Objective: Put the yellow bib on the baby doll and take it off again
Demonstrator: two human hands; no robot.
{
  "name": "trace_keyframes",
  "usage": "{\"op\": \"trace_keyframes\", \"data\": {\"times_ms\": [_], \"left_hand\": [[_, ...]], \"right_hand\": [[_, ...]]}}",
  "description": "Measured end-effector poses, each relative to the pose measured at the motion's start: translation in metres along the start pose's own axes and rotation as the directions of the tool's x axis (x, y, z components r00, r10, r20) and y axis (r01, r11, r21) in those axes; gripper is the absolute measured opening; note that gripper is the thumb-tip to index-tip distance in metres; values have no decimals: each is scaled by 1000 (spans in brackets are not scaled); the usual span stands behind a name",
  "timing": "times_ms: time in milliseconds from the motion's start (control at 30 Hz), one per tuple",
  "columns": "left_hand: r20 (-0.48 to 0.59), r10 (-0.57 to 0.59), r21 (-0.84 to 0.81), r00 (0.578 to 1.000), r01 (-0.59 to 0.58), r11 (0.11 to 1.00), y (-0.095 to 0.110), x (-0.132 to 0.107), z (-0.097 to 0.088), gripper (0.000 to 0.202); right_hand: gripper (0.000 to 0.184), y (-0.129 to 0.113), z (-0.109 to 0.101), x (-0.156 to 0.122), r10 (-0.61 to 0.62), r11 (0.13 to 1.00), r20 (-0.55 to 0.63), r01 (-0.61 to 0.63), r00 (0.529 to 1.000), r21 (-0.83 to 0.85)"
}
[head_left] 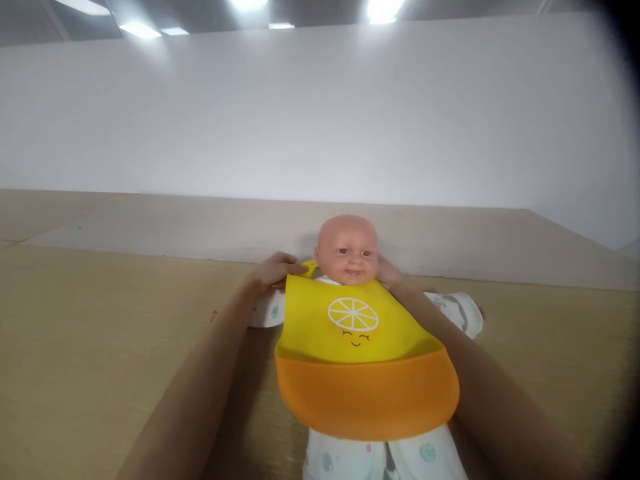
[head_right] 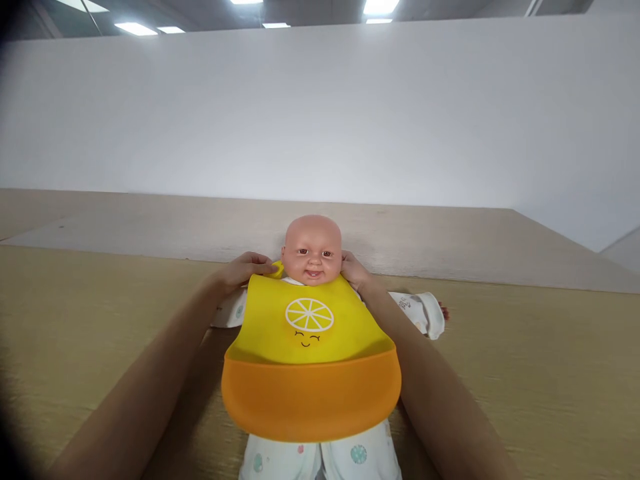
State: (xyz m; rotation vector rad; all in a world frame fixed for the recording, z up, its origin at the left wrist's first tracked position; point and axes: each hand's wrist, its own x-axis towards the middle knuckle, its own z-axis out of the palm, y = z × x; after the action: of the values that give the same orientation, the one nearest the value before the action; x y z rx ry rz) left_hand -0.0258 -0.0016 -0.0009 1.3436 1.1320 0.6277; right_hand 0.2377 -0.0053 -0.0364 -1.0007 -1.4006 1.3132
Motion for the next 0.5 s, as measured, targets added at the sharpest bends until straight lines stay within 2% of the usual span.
{"op": "trace_keyframes", "data": {"times_ms": [167, 367, 500], "left_hand": [[-56, -19, 5, 998, 19, 1000, 3, -5, 2, 26], [22, -53, 121, 998, 50, 991, 8, -9, 3, 27], [46, -37, 132, 998, 31, 991, 4, -5, 0, 30]], "right_hand": [[37, 2, -2, 7, 63, 995, 61, -68, 996, 75], [28, 5, -2, 3, 50, 998, -1, -50, 999, 39], [29, 4, -2, 3, 29, 999, -19, -29, 999, 28]]}}
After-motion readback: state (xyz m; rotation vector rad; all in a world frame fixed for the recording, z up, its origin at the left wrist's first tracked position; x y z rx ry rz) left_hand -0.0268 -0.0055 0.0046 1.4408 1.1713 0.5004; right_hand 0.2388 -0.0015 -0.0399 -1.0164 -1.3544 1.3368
